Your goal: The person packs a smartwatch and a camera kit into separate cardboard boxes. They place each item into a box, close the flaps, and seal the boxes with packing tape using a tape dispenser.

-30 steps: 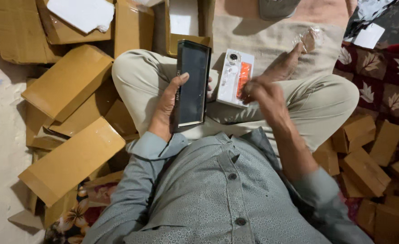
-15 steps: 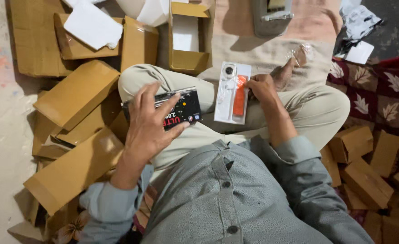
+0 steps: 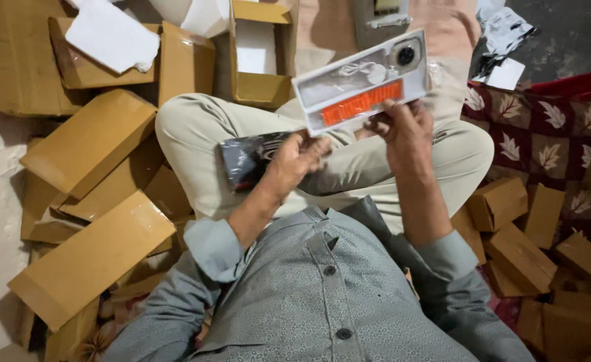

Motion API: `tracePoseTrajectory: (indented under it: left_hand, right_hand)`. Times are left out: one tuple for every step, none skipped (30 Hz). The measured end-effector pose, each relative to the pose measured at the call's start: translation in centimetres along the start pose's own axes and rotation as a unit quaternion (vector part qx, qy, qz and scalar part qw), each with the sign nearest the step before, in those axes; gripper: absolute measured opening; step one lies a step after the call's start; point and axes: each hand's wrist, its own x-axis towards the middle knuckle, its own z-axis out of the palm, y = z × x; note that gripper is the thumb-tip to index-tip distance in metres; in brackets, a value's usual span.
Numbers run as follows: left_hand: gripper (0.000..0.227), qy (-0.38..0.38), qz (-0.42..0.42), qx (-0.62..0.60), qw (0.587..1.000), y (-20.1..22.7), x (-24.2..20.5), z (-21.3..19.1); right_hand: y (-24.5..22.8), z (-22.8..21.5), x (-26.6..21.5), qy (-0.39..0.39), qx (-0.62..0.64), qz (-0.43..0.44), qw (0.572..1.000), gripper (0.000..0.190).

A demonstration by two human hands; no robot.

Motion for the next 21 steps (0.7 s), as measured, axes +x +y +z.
tracePoseTrajectory:
  left_hand:
    - [0.055,0.011,0.033,-0.045,0.998,0.5,0.7,0.2]
    - [0.053,0.025,0.063,-0.089,0.994,1.0,0.9,0.2]
    - [0.051,0.036,0.069,-0.109,0.991,1.6,1.0,0.1]
    - [0.049,0.047,0.075,-0.129,0.988,2.3,1.1,-0.2]
    - [0.047,0.058,0.081,-0.148,0.984,2.9,1.0,-0.4]
    - [0.047,0.059,0.072,-0.144,0.985,3.6,0.9,-0.6]
    - [0.046,0.061,0.062,-0.140,0.986,4.2,0.8,-0.9]
    - [0.046,0.062,0.053,-0.137,0.987,4.7,0.7,-1.3]
    - [0.045,0.061,0.054,-0.133,0.988,5.2,0.5,-1.6]
    - [0.044,0.060,0.054,-0.131,0.988,5.4,0.3,-1.9]
    - [0.042,0.060,0.054,-0.129,0.988,5.7,0.0,-2.3]
    - [0.041,0.054,0.052,-0.128,0.989,6.0,-0.1,-2.7]
    - [0.040,0.047,0.049,-0.127,0.990,6.3,-0.2,-3.0]
    - [0.039,0.041,0.046,-0.126,0.990,6.5,-0.4,-3.3]
    - [0.039,0.036,0.049,-0.113,0.992,6.7,-0.7,-3.6]
    - [0.039,0.029,0.051,-0.100,0.993,6.8,-0.9,-3.7]
    - [0.039,0.021,0.054,-0.087,0.994,6.8,-1.0,-3.8]
    - [0.039,0.008,0.044,-0.077,0.996,6.8,-1.1,-3.7]
    - [0.038,-0.006,0.034,-0.066,0.997,6.8,-1.2,-3.7]
    - [0.038,-0.018,0.024,-0.058,0.998,6.5,-1.4,-3.5]
    - [0.038,-0.013,0.018,-0.069,0.997,6.2,-1.6,-3.3]
  right_hand:
    - [0.1,0.5,-0.5,-0.008,0.016,0.008,1.000,0.016]
    - [0.5,1.1,-0.9,-0.007,0.030,0.012,0.999,0.017]
    - [0.9,1.6,-1.3,-0.007,0.043,0.015,0.999,0.018]
    - [1.3,2.2,-1.7,-0.006,0.058,0.018,0.998,0.019]
    - [1.7,2.6,-2.0,-0.011,0.071,0.025,0.997,0.021]
    - [1.9,3.0,-2.1,-0.017,0.083,0.031,0.996,0.023]
    - [2.1,3.4,-2.2,-0.022,0.096,0.037,0.994,0.025]
    - [2.3,3.7,-2.3,-0.028,0.100,0.043,0.994,0.026]
    - [2.5,4.0,-2.4,-0.034,0.103,0.049,0.993,0.027]
    - [2.7,4.2,-2.7,-0.038,0.106,0.056,0.992,0.029]
    - [2.7,4.3,-2.8,-0.030,0.116,0.061,0.991,0.030]
    - [2.6,4.4,-2.7,-0.023,0.126,0.065,0.990,0.031]
    - [2.4,4.5,-2.6,-0.017,0.135,0.069,0.988,0.032]
    - [2.1,4.4,-2.4,-0.002,0.106,0.028,0.994,0.034]
    - [1.6,4.2,-2.1,0.013,0.076,-0.012,0.997,0.042]
    - [1.1,4.0,-1.9,0.030,0.045,-0.054,0.997,0.052]
    - [0.8,3.8,-1.5,0.025,-0.003,-0.091,0.996,0.046]
    - [0.5,3.6,-1.1,0.019,-0.052,-0.127,0.990,0.042]
    - [0.5,3.4,-1.0,0.013,-0.102,-0.163,0.981,0.039]
    - [0.6,3.1,-1.0,0.022,-0.137,-0.161,0.977,0.037]
    - [0.8,2.8,-1.1,0.030,-0.172,-0.158,0.972,0.035]
